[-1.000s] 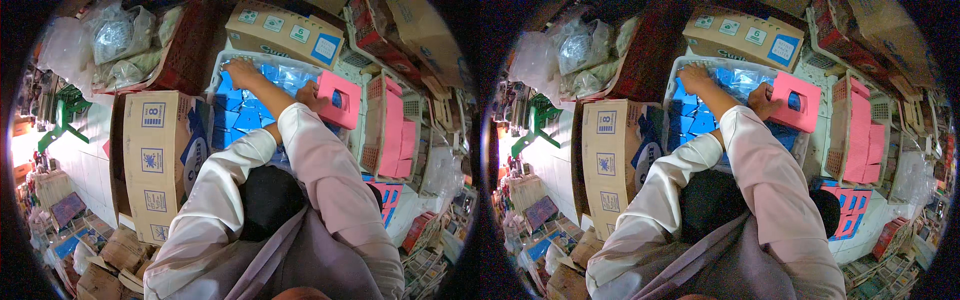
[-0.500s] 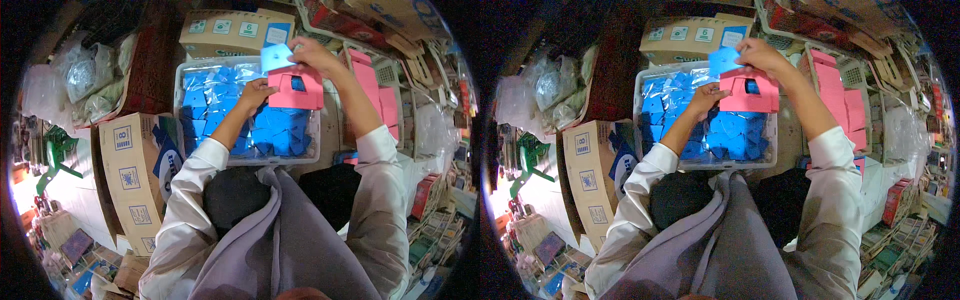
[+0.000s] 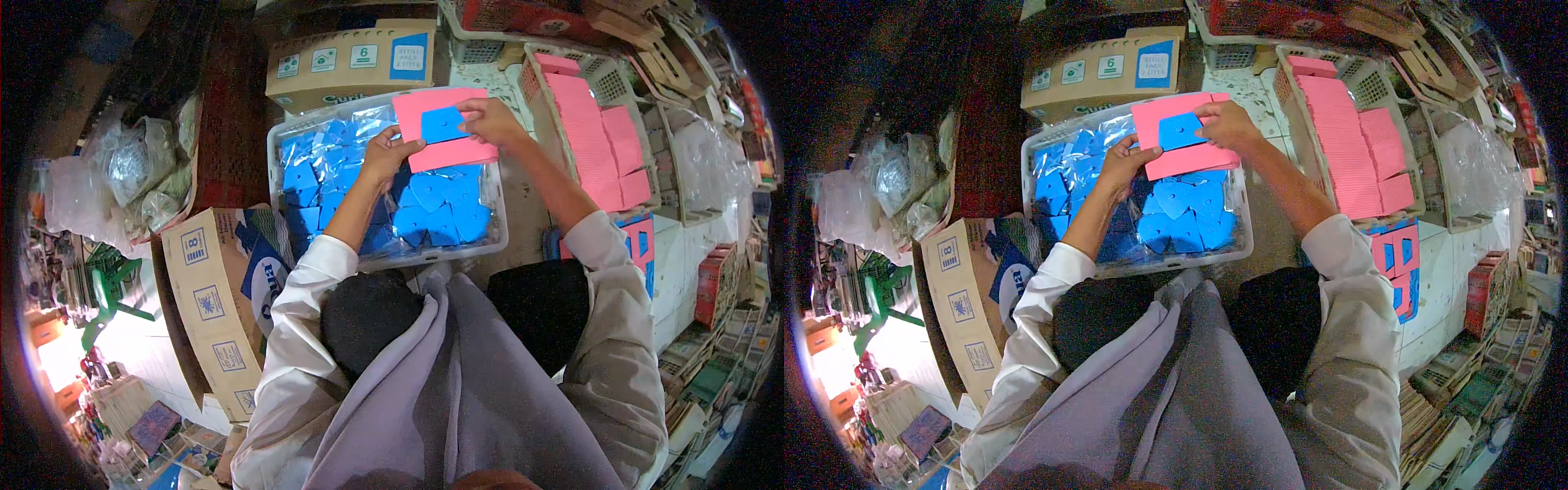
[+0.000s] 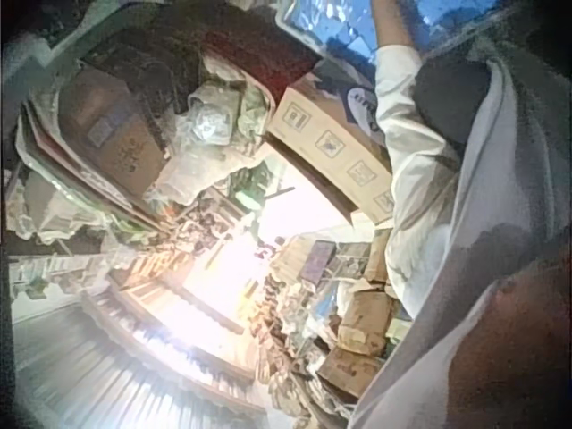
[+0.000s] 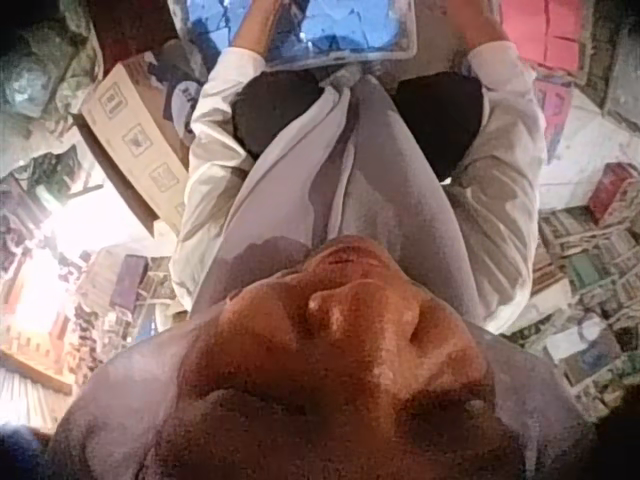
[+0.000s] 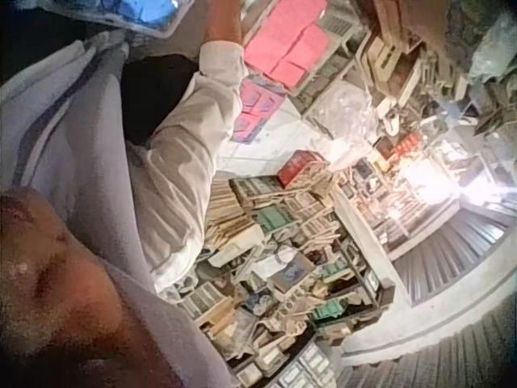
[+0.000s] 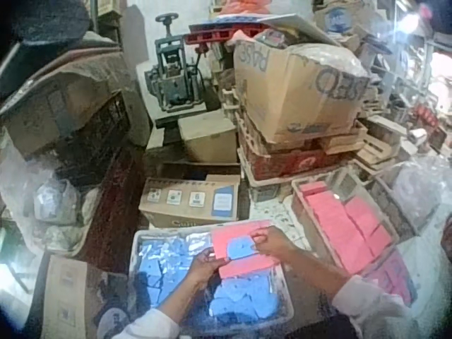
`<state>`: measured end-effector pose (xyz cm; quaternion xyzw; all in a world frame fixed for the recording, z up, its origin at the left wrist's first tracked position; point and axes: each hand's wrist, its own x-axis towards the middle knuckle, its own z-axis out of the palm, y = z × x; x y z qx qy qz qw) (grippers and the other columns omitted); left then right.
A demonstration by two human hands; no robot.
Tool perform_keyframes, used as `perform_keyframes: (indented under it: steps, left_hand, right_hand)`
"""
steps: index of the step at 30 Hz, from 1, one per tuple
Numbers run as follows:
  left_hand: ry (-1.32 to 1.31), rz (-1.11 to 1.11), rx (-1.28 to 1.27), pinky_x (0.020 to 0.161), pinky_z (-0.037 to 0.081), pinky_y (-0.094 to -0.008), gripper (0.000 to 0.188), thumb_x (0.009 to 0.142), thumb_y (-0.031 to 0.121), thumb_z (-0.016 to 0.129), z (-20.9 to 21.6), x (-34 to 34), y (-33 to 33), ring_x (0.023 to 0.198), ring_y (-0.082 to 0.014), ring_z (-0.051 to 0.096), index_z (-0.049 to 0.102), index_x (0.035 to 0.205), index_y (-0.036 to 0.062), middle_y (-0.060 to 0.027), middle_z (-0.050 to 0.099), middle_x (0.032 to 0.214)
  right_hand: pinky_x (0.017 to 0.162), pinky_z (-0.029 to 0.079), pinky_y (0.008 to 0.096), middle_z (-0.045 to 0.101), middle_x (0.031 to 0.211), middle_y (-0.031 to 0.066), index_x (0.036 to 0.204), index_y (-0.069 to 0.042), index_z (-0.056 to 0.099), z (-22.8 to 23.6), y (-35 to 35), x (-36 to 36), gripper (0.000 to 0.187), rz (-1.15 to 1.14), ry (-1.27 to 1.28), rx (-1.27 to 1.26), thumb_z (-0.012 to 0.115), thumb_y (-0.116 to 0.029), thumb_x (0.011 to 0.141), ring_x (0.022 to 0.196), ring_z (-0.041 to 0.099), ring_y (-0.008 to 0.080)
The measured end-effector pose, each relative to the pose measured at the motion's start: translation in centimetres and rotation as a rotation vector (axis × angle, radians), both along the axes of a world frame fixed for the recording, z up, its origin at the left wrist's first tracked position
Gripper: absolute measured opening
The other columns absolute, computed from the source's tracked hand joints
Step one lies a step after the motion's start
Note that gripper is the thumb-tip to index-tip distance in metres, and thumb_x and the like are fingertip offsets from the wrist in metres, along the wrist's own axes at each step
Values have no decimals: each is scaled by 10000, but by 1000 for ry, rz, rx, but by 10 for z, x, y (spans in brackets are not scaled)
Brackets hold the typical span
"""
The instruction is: Assembling blue foam geometric shapes into corresponding pink foam frames.
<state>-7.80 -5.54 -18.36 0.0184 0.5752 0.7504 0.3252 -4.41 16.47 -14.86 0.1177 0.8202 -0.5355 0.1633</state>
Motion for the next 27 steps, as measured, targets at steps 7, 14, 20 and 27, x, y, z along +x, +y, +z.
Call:
perform_keyframes:
  steps: [7,14,20,27]
  left_hand:
    - [192,-85,64,636,488,-235,314,711,-3,654,37,-8,18,703,-125,610,513,991,14,-93,639,806]
    - [446,-513,-51,724,475,-249,455,742,64,641,101,23,105,813,-140,592,440,1145,7,-110,621,911]
    - [512,-629,-153,839,439,-296,547,758,97,631,102,38,117,974,-183,540,364,1232,39,-139,563,1079]
    - [504,-498,-312,767,462,-275,519,792,128,606,65,5,98,929,-163,555,362,1241,43,-122,568,1066]
  right_hand:
    - [829,438,303,562,1028,145,1182,0,408,20,21,29,610,-389,127,-378,711,-146,674,925,552,188]
    - [781,451,280,589,975,61,1053,6,528,44,80,152,344,-529,456,-726,632,-63,732,868,564,139]
    - [698,473,255,602,876,46,917,3,564,12,198,363,224,-1237,364,-212,640,-3,706,781,575,147]
    - [378,325,208,516,657,-17,851,-53,537,-45,296,553,197,-1696,203,-101,655,-27,695,482,440,78]
